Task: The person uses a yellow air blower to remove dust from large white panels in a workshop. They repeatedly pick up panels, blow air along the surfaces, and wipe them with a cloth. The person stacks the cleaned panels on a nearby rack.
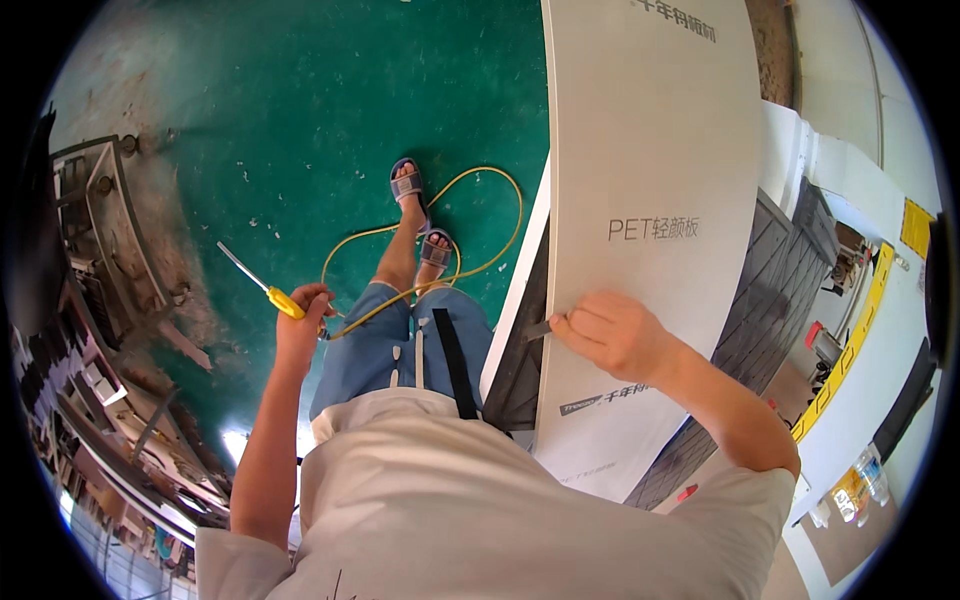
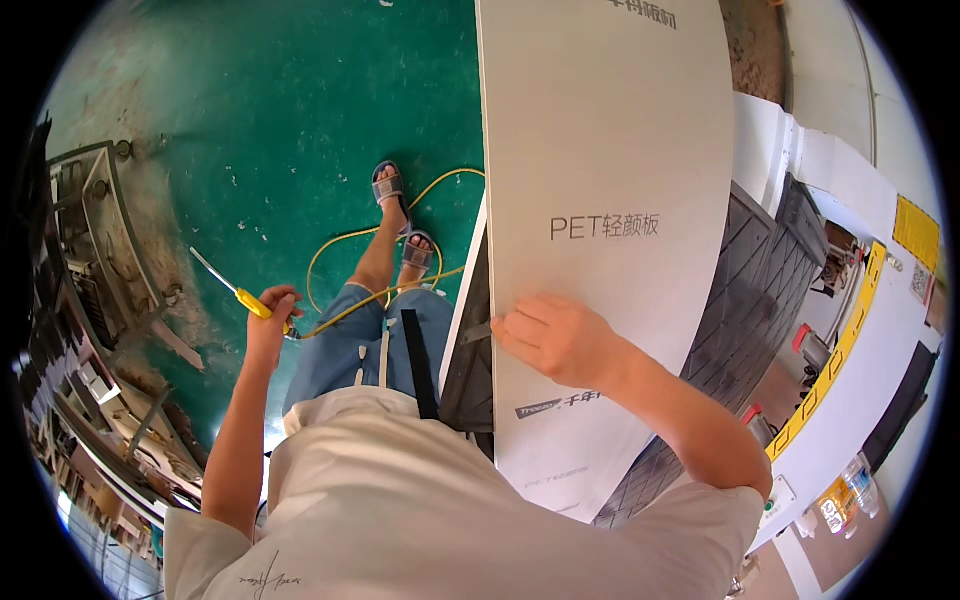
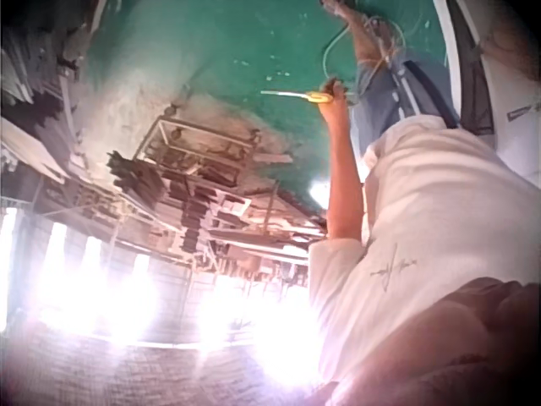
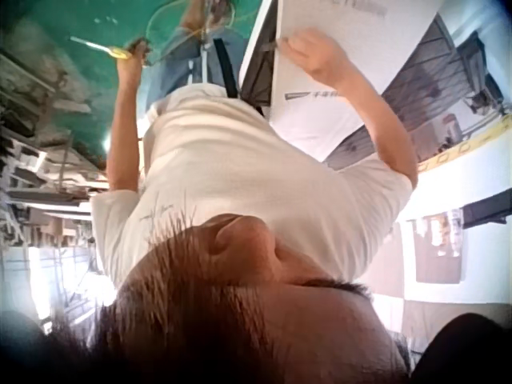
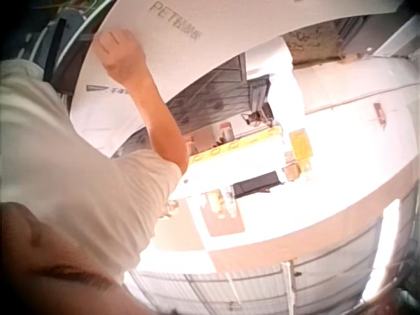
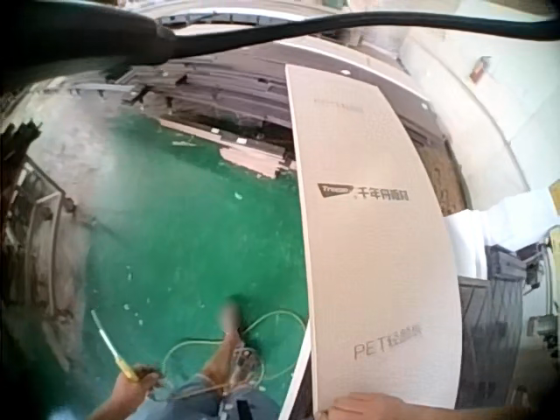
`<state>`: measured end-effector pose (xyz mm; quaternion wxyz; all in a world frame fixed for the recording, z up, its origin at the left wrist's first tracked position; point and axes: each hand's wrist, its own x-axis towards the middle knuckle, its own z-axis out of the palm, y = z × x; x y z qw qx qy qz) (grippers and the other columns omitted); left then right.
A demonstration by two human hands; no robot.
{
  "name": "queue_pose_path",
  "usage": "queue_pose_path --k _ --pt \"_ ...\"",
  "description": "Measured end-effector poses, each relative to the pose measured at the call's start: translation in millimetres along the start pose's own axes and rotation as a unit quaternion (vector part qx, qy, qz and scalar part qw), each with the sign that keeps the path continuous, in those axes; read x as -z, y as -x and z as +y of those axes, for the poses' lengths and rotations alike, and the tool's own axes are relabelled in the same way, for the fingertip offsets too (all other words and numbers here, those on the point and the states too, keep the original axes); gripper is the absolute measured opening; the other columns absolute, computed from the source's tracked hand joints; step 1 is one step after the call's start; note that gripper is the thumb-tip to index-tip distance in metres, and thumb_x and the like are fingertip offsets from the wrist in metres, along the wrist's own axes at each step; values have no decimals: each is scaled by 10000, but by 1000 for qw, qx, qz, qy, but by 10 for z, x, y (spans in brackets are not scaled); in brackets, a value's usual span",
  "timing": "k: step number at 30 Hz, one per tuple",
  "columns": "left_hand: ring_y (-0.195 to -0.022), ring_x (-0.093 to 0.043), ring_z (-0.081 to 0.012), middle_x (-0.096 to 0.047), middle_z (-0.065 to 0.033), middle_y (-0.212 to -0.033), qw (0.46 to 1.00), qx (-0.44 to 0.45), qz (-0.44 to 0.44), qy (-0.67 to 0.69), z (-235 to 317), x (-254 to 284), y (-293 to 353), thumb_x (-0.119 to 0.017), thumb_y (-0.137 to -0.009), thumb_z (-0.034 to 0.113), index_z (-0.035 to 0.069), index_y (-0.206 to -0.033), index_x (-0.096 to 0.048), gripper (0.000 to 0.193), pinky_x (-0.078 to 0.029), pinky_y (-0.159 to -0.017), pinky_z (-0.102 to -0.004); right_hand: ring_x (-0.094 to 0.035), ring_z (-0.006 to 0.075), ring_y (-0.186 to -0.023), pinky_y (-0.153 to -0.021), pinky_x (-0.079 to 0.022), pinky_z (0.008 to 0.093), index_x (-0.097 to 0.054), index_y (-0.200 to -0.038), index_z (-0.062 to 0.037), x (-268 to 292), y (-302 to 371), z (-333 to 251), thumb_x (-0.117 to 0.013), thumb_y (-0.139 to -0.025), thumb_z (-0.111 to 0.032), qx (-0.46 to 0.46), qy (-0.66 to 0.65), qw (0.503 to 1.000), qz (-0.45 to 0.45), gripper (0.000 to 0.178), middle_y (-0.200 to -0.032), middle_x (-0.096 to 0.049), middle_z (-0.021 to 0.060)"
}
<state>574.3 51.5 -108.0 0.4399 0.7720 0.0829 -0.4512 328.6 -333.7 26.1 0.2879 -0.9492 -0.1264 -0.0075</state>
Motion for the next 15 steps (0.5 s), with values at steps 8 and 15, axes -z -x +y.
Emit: queue_pose_path --k 8,15 --pt "-837 -658 -116 -709 -59 -1031 998 -42 33 -22 -95 -11 928 -601 -985 118 18 -1143 -650 193 -478 -705 -245 -624 350 -902 -745 -523 454 -692 -987 -42 597 -1039 1267 -605 -866 -64 -229 67 957 162 151 -954 -634 107" --pt "-735 -589 -86 -657 -7 -801 986 -46 46 -156 -589 -23 1385 -664 -946 129 37 -1075 -702 163 -485 -689 -263 -663 393 -905 -807 -526 467 -728 -921 -3 1042 -2026 2374 -662 -842 -93 -170 150 949 217 137 -932 -692 185"
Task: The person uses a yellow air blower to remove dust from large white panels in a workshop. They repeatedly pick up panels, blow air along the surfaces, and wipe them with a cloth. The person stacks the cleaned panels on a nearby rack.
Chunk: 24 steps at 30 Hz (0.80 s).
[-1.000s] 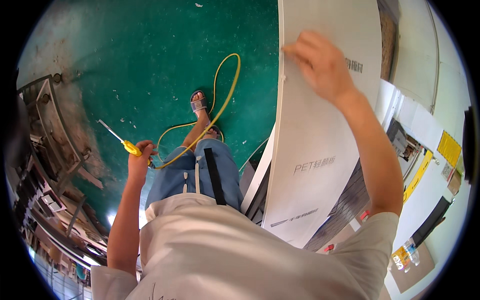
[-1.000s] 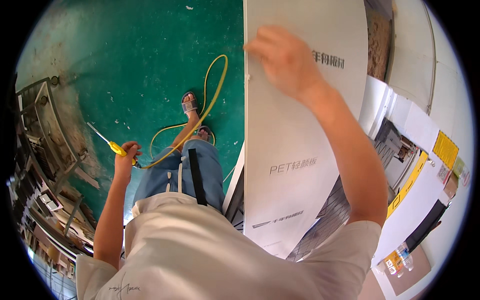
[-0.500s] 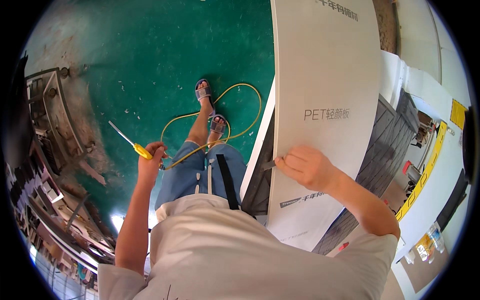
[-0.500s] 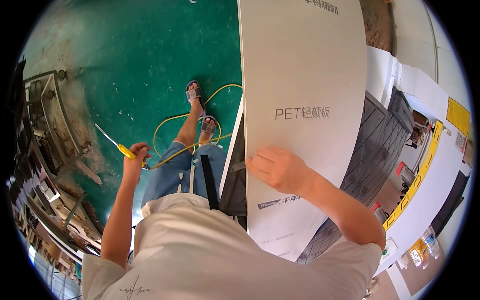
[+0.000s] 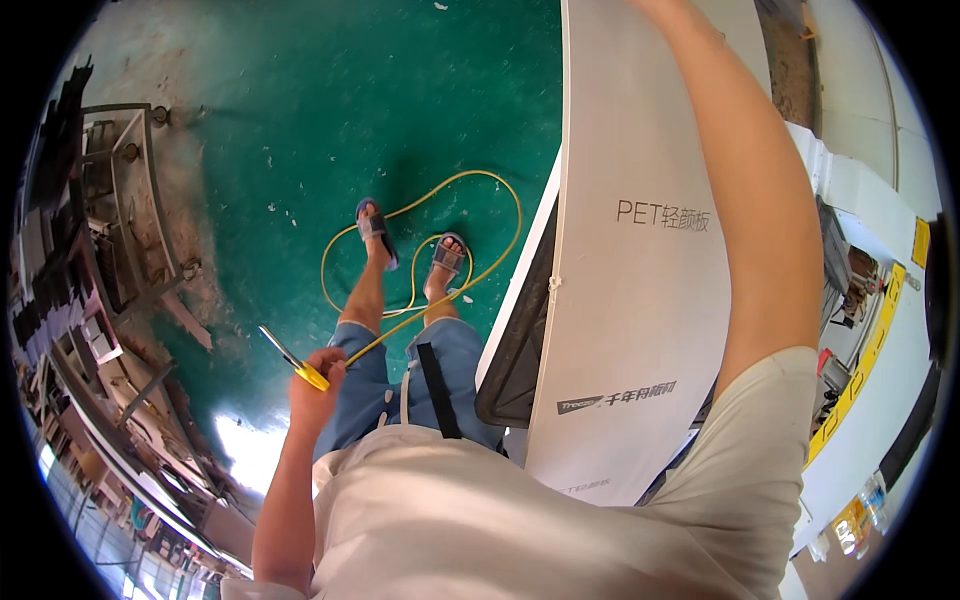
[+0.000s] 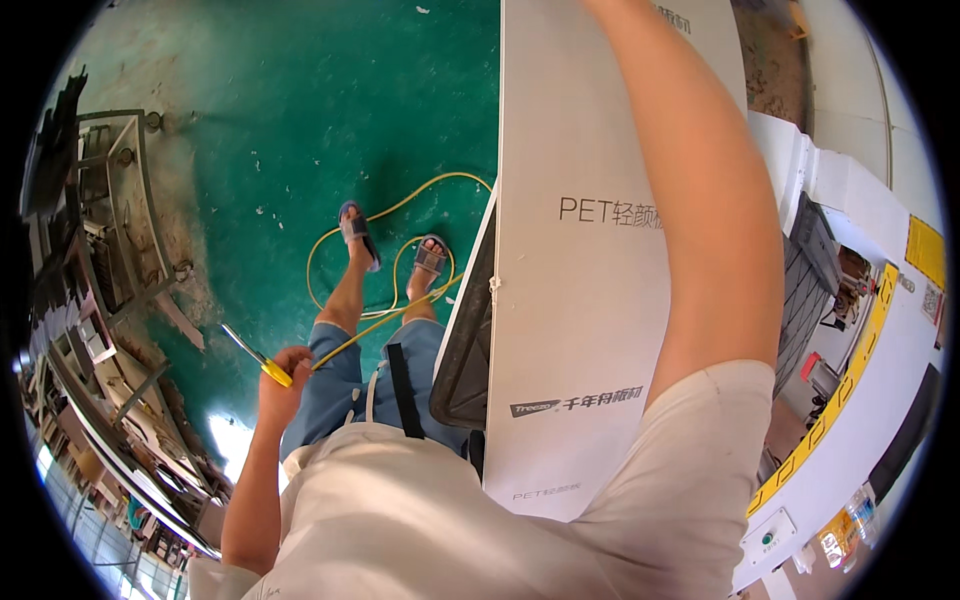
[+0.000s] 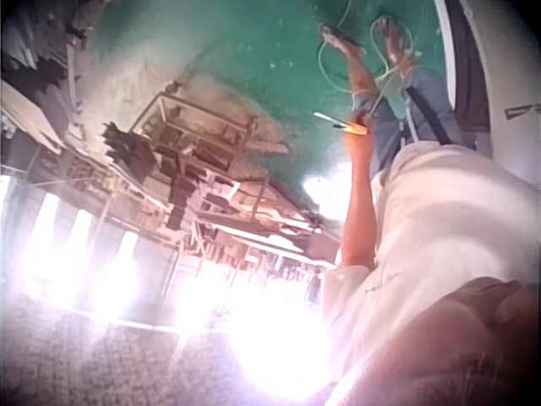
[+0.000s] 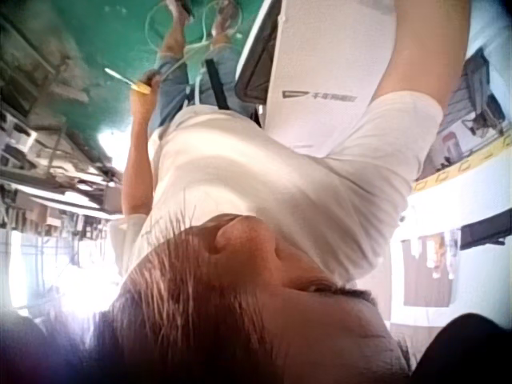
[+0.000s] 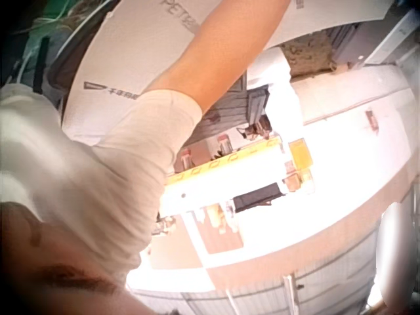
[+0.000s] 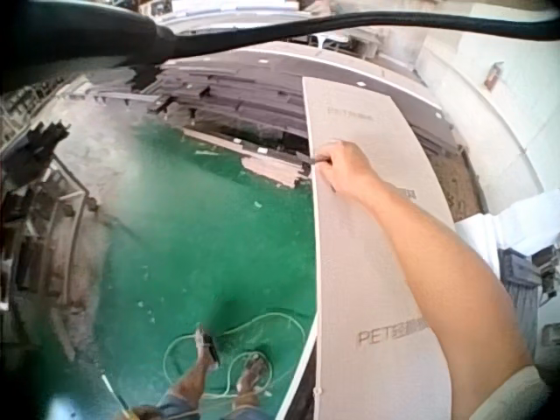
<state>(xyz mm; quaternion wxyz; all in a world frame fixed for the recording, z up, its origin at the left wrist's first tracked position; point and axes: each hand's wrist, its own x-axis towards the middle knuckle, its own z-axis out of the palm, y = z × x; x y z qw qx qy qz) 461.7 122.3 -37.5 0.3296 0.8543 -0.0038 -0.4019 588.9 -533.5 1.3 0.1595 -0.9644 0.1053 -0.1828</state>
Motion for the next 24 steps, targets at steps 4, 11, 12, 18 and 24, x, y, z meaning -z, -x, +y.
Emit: queue_pose_path --k 4,11,12,18,24 --pt "-704 -581 -100 -644 -26 -770 998 26 -7 -52 -110 -91 187 -676 -927 124 52 -1076 -708 169 -482 -669 -276 -668 379 -867 -784 -530 454 -716 -882 8 -8 275 -185 -662 -836 -84 119 -24 993 -12 117 -888 -684 181" --pt "-820 -696 -178 -734 -89 -909 995 20 -62 -77 -599 -215 192 -682 -924 181 51 -1111 -709 229 -538 -750 -324 -636 339 -861 -727 -524 431 -687 -920 -23 378 1773 -995 -637 -837 -49 167 -71 979 -90 101 -898 -630 125" --pt "-843 -706 -180 -740 -96 -928 996 14 -62 -68 -722 -245 181 -684 -922 182 49 -1115 -707 235 -543 -765 -322 -626 319 -878 -719 -525 422 -680 -951 -41 405 1983 -1092 -620 -841 -30 176 -64 977 -99 126 -916 -610 98" --pt "-838 -682 -147 -734 -102 -1049 997 26 -70 -3 -1321 -194 225 -646 -959 116 -22 -1194 -655 274 -539 -758 -290 -563 287 -755 -646 -480 384 -713 -977 -28 554 3221 -1875 -682 -768 23 143 -115 976 -119 217 -787 -503 99" --pt "-795 -711 -158 -745 -85 -933 998 36 -52 5 -2005 -109 622 -680 -917 165 -20 -1127 -690 279 -547 -741 -301 -553 261 -725 -597 -477 367 -670 -943 -30 781 4454 -2723 -644 -734 31 70 -96 984 -136 220 -771 -504 70"
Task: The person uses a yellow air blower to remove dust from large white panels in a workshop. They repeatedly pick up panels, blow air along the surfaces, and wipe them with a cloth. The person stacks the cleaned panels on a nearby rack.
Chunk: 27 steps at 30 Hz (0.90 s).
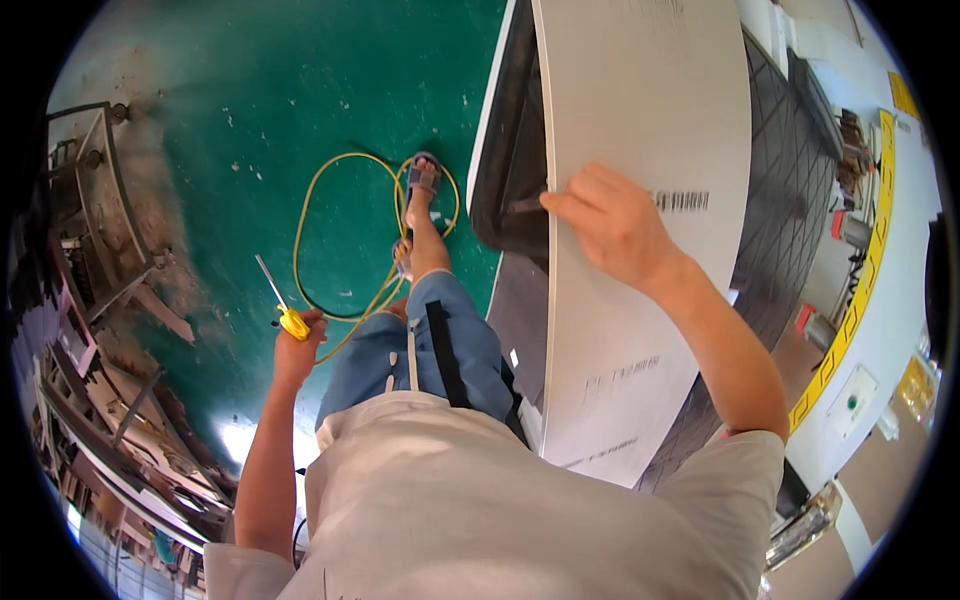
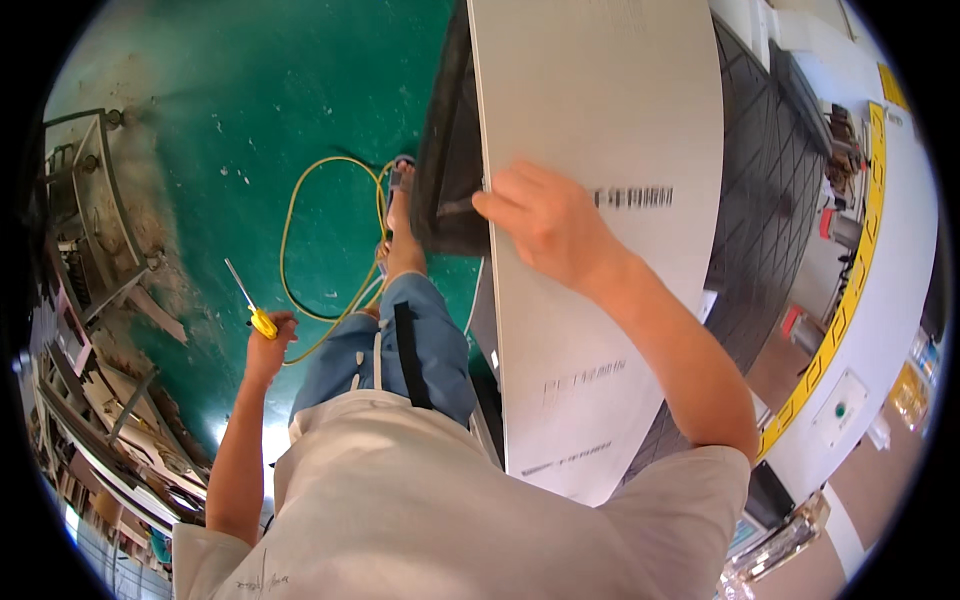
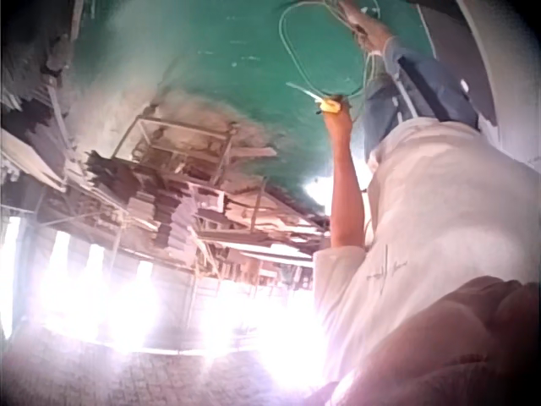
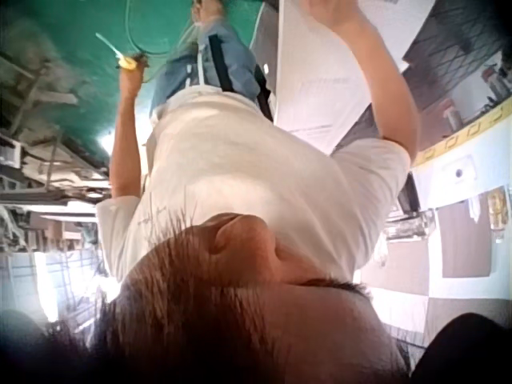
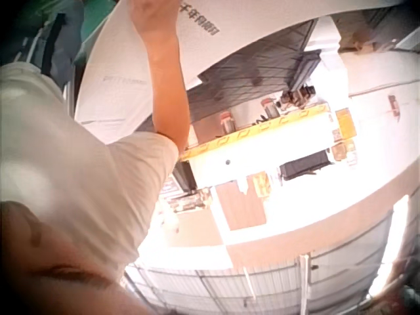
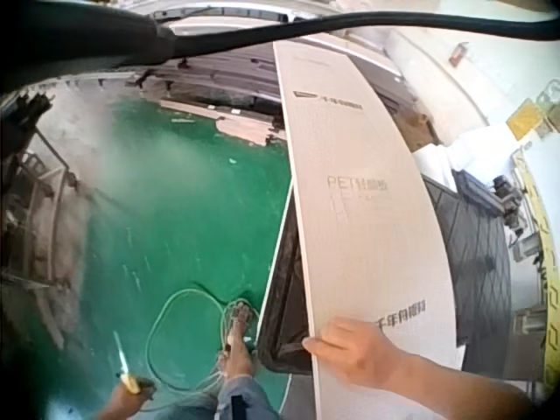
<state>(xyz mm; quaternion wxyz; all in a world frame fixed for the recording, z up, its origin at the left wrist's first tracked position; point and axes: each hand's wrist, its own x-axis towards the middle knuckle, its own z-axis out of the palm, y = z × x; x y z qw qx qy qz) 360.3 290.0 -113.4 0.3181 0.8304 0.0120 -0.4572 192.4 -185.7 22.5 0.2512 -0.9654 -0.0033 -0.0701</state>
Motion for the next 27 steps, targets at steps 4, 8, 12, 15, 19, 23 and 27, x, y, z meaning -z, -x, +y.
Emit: queue_pose_path --k 4,8,12,15,19,23,27 --pt "-771 -707 -170 -734 -94 -871 999 3 -10 -34 -704 -15 315 -689 -911 189 -12 -1107 -695 281 -541 -723 -317 -539 248 -676 -580 -458 360 -710 -983 8 -244 865 -659 -678 -707 58 -14 -20 1000 -20 282 -748 -497 76" --pt "-757 -709 -202 -724 -119 -836 992 10 -40 -118 -1191 2 619 -693 -898 217 -4 -1098 -701 297 -539 -720 -333 -546 230 -679 -576 -463 348 -712 -992 8 -394 1591 -1290 -668 -716 46 -33 -30 997 -55 282 -763 -527 65" --pt "-752 -714 -220 -720 -125 -826 995 32 -35 -91 -1760 -34 694 -678 -895 222 -3 -1102 -701 306 -543 -721 -343 -602 234 -731 -632 -510 356 -744 -1006 -39 -432 1766 -1313 -671 -726 12 -28 1 998 -61 293 -818 -616 74" --pt "-746 -710 -206 -723 -119 -848 998 40 -24 -53 -1897 -58 769 -670 -894 213 -13 -1117 -697 319 -548 -718 -335 -652 303 -811 -711 -535 413 -760 -1008 -86 -338 1132 -664 -662 -802 -44 -127 50 990 19 232 -907 -696 90" --pt "-773 -701 -169 -729 -88 -970 998 58 -20 -29 -1872 29 799 -663 -907 201 -16 -1182 -677 350 -525 -676 -299 -641 348 -826 -725 -512 425 -700 -908 -29 -179 -172 254 -663 -875 -117 -122 93 976 154 101 -867 -647 137" --pt "-800 -695 -143 -732 -68 -1041 997 66 3 -28 -1909 103 936 -650 -918 218 3 -1234 -664 382 -482 -633 -270 -643 388 -832 -720 -508 439 -678 -856 9 -72 -363 388 -675 -832 -93 -29 139 978 155 105 -871 -651 180" --pt "-787 -698 -166 -726 -88 -996 996 78 40 -12 -2187 -80 1309 -679 -918 206 -15 -1211 -664 367 -512 -669 -301 -642 393 -845 -725 -505 438 -672 -848 7 -207 170 -229 -645 -838 -74 -40 94 994 46 86 -869 -645 186"
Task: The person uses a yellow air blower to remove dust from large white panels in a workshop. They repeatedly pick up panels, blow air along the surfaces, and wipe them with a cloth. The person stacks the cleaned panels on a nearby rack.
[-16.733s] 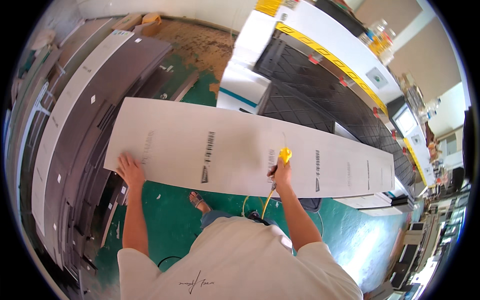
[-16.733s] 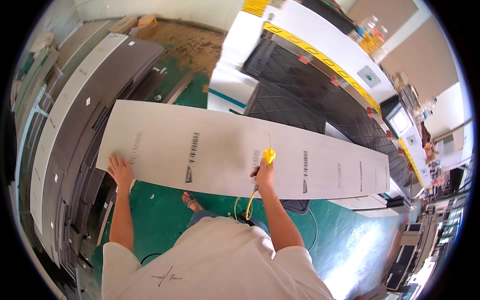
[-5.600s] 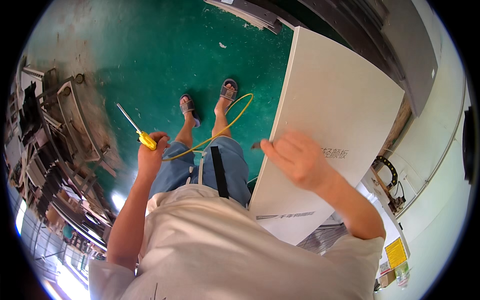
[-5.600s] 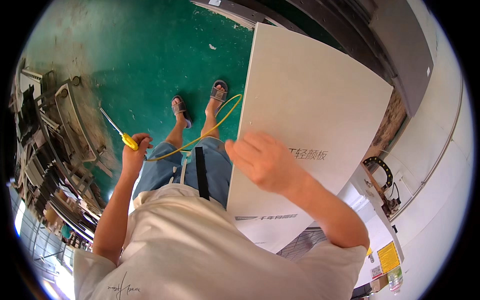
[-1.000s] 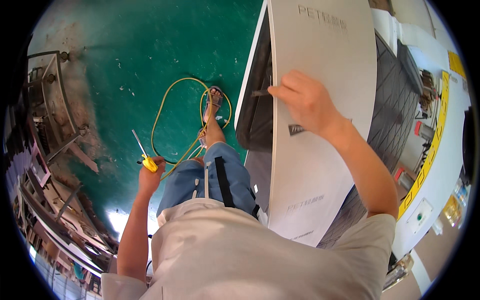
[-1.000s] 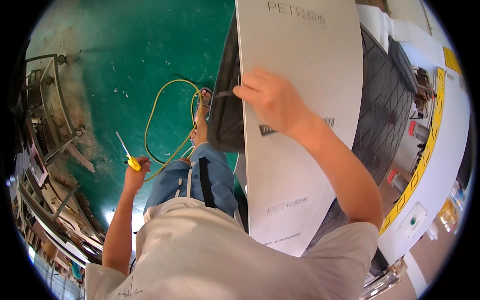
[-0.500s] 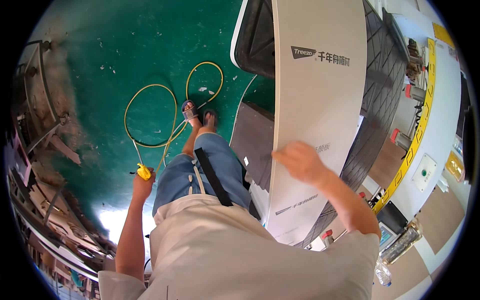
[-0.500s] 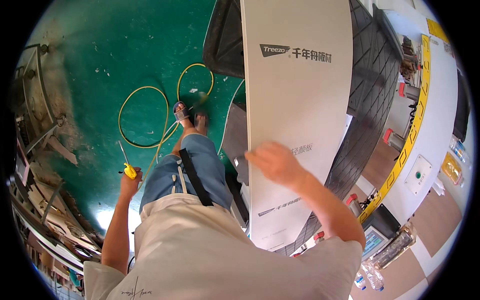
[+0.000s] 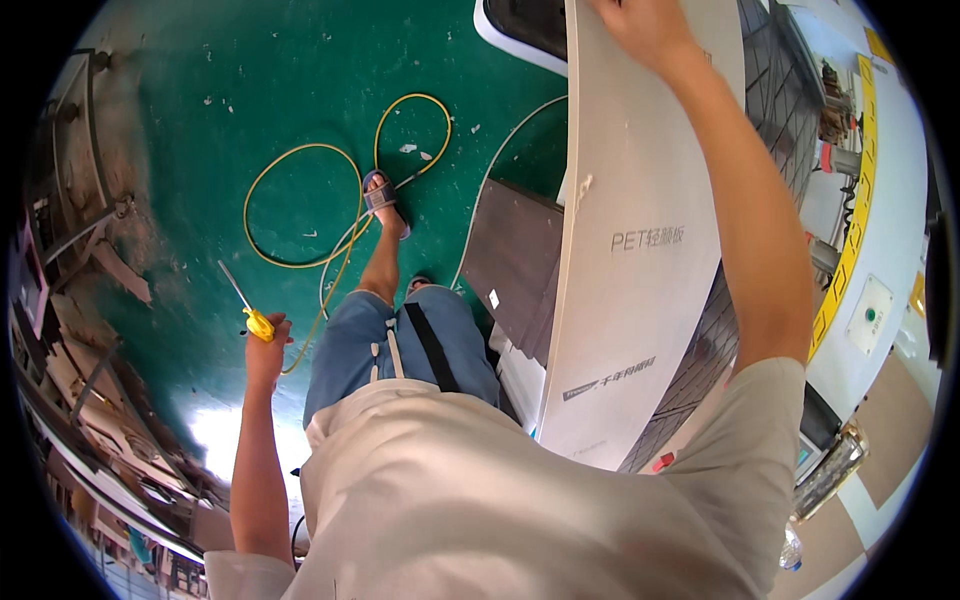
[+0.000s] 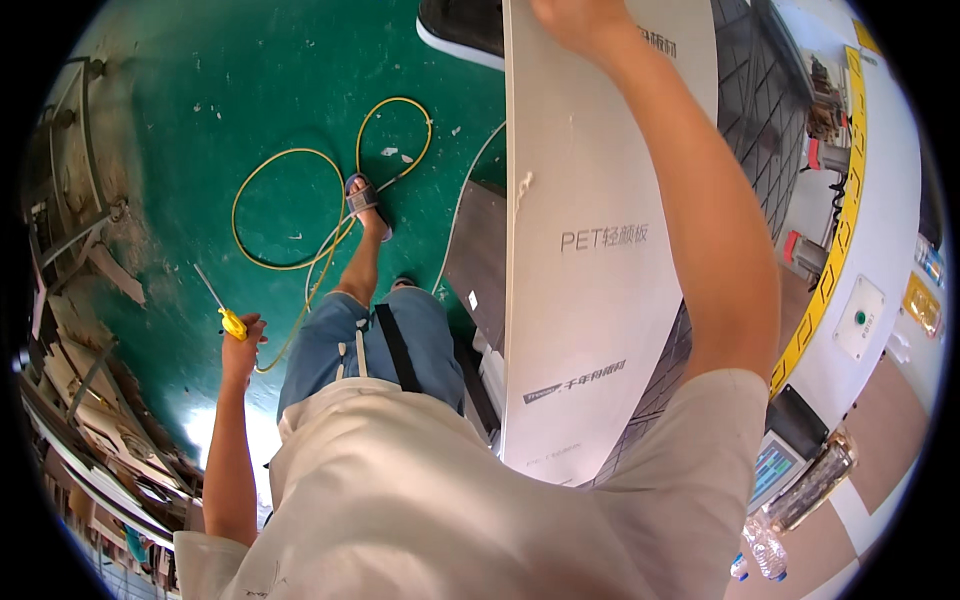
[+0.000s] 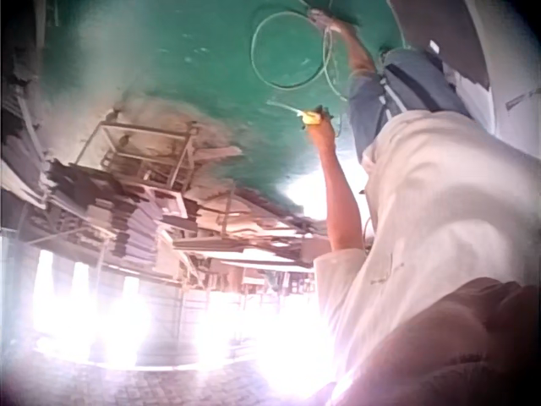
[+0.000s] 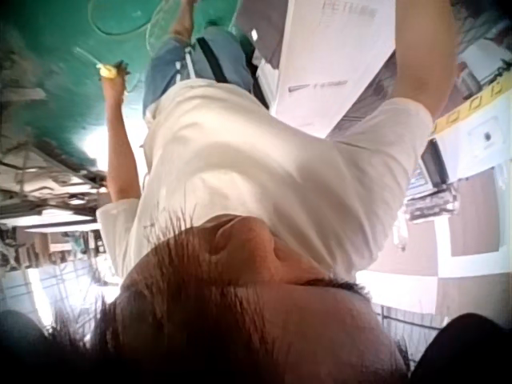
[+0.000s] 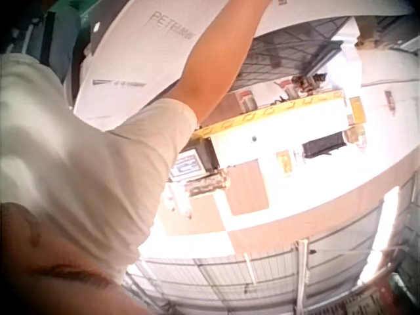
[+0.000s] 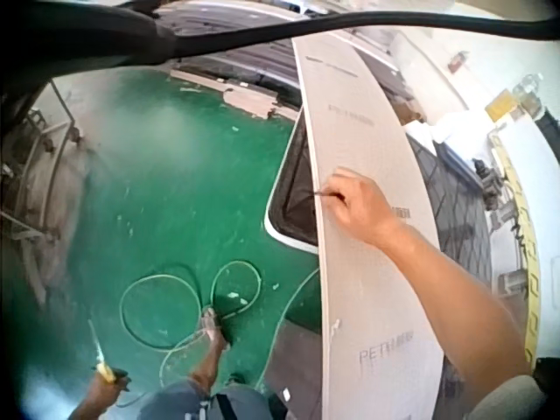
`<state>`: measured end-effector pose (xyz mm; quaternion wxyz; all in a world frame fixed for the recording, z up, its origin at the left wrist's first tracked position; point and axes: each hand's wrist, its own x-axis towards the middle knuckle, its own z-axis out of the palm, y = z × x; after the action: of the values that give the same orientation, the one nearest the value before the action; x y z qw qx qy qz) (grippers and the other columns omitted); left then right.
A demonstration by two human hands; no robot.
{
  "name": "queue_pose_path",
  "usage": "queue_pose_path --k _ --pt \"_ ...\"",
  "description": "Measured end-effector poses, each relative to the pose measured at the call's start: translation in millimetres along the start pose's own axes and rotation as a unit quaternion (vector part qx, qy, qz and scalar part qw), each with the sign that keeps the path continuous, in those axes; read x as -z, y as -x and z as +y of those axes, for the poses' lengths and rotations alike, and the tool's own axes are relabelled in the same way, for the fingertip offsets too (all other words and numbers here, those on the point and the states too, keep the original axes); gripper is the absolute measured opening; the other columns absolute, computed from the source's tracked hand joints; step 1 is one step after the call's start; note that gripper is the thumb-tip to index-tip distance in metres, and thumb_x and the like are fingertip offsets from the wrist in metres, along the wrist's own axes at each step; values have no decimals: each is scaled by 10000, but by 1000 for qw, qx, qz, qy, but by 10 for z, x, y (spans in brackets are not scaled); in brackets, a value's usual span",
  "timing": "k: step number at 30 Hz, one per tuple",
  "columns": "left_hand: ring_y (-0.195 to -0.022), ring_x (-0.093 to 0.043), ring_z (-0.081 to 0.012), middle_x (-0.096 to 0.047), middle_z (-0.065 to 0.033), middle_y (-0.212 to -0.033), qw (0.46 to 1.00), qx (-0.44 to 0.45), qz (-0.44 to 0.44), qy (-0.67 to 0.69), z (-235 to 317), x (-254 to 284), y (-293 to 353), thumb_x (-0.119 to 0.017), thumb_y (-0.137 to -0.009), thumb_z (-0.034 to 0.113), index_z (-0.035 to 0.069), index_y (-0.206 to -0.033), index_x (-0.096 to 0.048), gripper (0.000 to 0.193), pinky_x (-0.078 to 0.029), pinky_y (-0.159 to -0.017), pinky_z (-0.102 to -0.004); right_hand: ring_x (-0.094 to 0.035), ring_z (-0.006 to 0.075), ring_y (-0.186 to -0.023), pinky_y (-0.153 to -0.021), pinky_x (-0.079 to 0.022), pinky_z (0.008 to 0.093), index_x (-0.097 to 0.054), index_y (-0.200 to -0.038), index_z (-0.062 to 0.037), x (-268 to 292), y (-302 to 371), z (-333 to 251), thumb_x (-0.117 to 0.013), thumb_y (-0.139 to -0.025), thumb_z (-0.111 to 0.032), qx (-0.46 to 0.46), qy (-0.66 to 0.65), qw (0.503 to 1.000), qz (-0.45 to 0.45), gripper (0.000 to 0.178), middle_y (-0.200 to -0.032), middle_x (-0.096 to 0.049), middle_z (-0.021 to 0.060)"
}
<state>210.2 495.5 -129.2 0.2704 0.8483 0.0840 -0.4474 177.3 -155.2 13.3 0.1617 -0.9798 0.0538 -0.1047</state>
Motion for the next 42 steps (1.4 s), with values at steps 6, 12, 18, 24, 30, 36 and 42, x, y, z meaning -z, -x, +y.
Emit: queue_pose_path --k 6,12,18,24,30,36,42 --pt "-801 -715 -188 -732 -109 -1006 999 -15 -41 7 -757 -438 309 -679 -913 201 -24 -1191 -671 358 -553 -754 -321 -602 312 -841 -710 -502 414 -673 -934 -51 -25 1450 -824 -658 -855 -41 60 -9 998 -31 81 -859 -577 97" --pt "-792 -710 -184 -737 -103 -949 997 -57 -50 1 -1405 -869 801 -684 -911 207 -25 -1183 -683 358 -550 -764 -325 -596 297 -843 -692 -512 390 -662 -917 -51 -76 2670 -1694 -642 -787 38 68 -57 995 -34 158 -858 -573 78" --pt "-801 -702 -166 -737 -93 -905 979 -168 -1 -112 -2278 -994 1162 -685 -908 215 11 -1151 -706 318 -540 -740 -327 -580 260 -794 -656 -511 376 -642 -968 -38 -142 4192 -2646 -637 -731 25 58 -66 993 -80 245 -813 -527 75" --pt "-773 -710 -181 -737 -105 -907 995 -71 -50 -40 -2447 -800 1558 -665 -899 196 1 -1143 -705 314 -549 -737 -327 -564 238 -748 -626 -489 336 -703 -993 -21 -45 5612 -3652 -660 -712 4 15 -126 983 -132 285 -792 -528 68" --pt "-751 -700 -174 -732 -105 -914 995 -60 -70 -44 -3015 -669 1540 -665 -900 181 -29 -1134 -694 315 -555 -719 -321 -616 266 -811 -660 -533 399 -734 -1009 -106 -141 5034 -3222 -649 -794 -38 -55 -23 998 -16 241 -838 -599 76" --pt "-739 -686 -170 -712 -87 -895 991 -71 -76 -82 -3231 -353 1425 -683 -895 168 -23 -1144 -687 314 -549 -718 -318 -644 395 -870 -763 -512 444 -681 -865 -4 -195 3327 -1893 -633 -842 -72 -58 30 987 147 86 -885 -657 186" --pt "-777 -680 -176 -714 -102 -950 995 -29 -61 -69 -3469 -257 1438 -680 -880 134 -42 -1159 -674 330 -550 -725 -320 -640 386 -872 -759 -515 455 -699 -913 -10 -282 3433 -2103 -644 -853 -91 -11 30 996 84 115 -884 -653 168"
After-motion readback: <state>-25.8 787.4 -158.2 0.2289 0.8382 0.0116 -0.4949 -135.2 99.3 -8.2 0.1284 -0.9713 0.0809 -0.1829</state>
